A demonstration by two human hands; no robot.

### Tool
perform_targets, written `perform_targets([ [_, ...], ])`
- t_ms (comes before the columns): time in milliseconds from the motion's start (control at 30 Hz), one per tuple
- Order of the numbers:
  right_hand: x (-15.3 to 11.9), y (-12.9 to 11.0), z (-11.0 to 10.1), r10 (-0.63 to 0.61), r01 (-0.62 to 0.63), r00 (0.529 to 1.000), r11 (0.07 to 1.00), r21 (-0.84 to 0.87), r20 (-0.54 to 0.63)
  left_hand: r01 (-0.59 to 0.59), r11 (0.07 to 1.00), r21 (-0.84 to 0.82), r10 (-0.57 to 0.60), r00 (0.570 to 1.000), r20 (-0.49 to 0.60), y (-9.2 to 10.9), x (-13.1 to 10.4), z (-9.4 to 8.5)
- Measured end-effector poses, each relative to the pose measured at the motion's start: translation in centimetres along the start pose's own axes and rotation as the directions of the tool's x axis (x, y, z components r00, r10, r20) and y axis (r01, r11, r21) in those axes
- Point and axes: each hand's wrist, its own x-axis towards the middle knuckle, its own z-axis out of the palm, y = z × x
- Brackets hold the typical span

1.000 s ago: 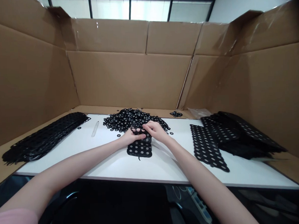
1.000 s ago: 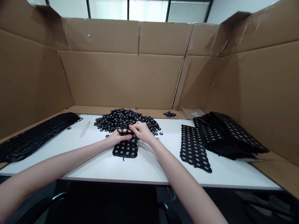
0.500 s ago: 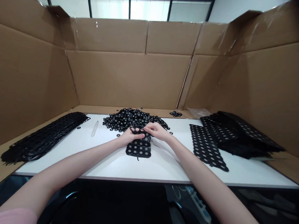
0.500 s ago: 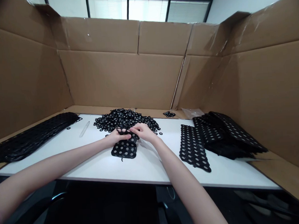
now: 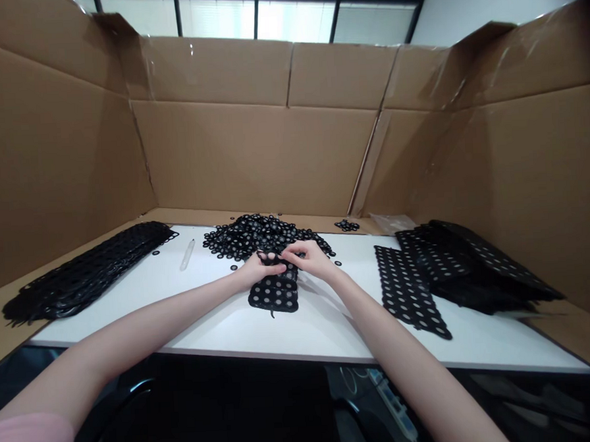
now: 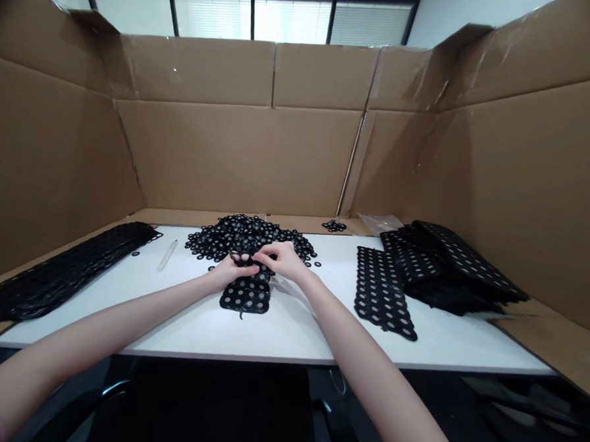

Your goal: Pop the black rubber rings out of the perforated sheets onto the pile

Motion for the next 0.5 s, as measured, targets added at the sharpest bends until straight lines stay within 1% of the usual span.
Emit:
perform_targets([
  [100, 0.1, -0.3, 0.1, 0.015, -0.016, 0.999, 1.000, -0.020, -0.031, -0.002, 0.999, 0.032, 0.003, 1.000, -0.012, 0.3, -0.1, 0.2],
  [200, 0.3, 0.2, 0.3, 0.105, -0.101, 0.987, 0.994, 0.041, -0.118, 0.003, 1.000, 0.022, -0.002, 0.999, -0.037, 0.6, -0.2, 0.4],
  [267, 0.5, 0.8, 0.6, 0.158, -0.142, 0.970, 0.985, 0.100, -0.182, -0.001, 1.000, 0.007, 0.001, 1.000, -0.029, 0.8, -0.1, 0.5],
  [367, 0.9, 1.5, 1.0, 0.190, -0.152, 0.951, 0.974, 0.168, -0.243, -0.006, 1.000, -0.016, 0.006, 1.000, -0.014, 0.6, 0.1, 0.4],
  [500, 1.4, 2.0, 1.5, 0.209, -0.155, 0.934, 0.968, 0.199, -0.290, -0.001, 0.998, -0.067, -0.001, 0.999, -0.036, 0.0, 0.3, 0.2],
])
